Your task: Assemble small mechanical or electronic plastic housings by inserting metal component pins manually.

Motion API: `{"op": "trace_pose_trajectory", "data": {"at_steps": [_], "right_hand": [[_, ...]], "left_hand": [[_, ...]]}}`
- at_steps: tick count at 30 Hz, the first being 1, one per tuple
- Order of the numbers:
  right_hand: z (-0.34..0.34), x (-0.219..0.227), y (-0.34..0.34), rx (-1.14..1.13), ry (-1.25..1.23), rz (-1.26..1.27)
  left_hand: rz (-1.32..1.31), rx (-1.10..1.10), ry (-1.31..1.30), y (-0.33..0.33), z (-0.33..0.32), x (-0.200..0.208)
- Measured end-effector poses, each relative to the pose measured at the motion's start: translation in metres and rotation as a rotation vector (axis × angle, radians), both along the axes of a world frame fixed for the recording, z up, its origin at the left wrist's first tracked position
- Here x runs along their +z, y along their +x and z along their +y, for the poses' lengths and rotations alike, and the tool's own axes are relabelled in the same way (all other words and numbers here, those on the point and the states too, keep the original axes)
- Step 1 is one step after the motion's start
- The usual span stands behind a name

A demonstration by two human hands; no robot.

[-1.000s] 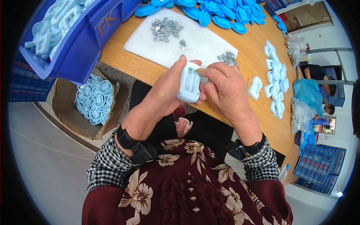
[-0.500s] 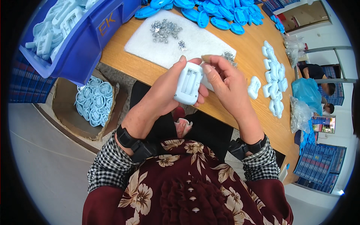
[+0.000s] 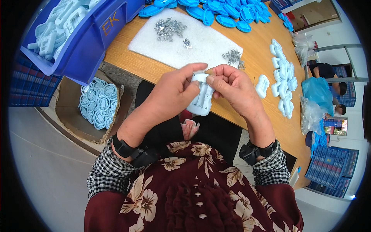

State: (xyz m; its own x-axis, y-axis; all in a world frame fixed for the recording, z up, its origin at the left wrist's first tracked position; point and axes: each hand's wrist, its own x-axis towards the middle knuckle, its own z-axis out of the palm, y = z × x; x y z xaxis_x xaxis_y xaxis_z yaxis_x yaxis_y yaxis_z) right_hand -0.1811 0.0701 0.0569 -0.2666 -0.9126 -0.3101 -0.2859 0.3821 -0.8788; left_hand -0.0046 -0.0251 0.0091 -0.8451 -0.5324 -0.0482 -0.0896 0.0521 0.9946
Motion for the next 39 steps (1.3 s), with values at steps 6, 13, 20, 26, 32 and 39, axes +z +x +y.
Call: {"op": "trace_pose_trajectory", "data": {"at_steps": [6,13,20,26,32,39], "right_hand": [[0.006,0.003,0.0,-0.007,-0.088,-0.183],[0.007,-0.003,0.009,-0.012,-0.205,-0.203],[0.002,-0.005,0.002,0.05,-0.149,-0.244],[0.003,-0.011,-0.002,0.0,-0.132,-0.27],[0.009,-0.002,0.003,-0.097,-0.118,-0.214],[0.038,-0.002,-0.004,-0.176,-0.255,-0.049]], "left_hand": [[0.128,0.074,-0.002,-0.006,0.006,-0.02],[0.501,-0.112,1.027,-0.002,0.006,-0.02],[0.551,-0.234,1.156,-0.003,0.012,-0.027],[0.554,-0.316,1.25,-0.004,0.011,-0.033],[0.606,-0.344,1.364,-0.006,0.015,-0.035],[0.559,-0.284,1.257,-0.009,0.012,-0.028]]}}
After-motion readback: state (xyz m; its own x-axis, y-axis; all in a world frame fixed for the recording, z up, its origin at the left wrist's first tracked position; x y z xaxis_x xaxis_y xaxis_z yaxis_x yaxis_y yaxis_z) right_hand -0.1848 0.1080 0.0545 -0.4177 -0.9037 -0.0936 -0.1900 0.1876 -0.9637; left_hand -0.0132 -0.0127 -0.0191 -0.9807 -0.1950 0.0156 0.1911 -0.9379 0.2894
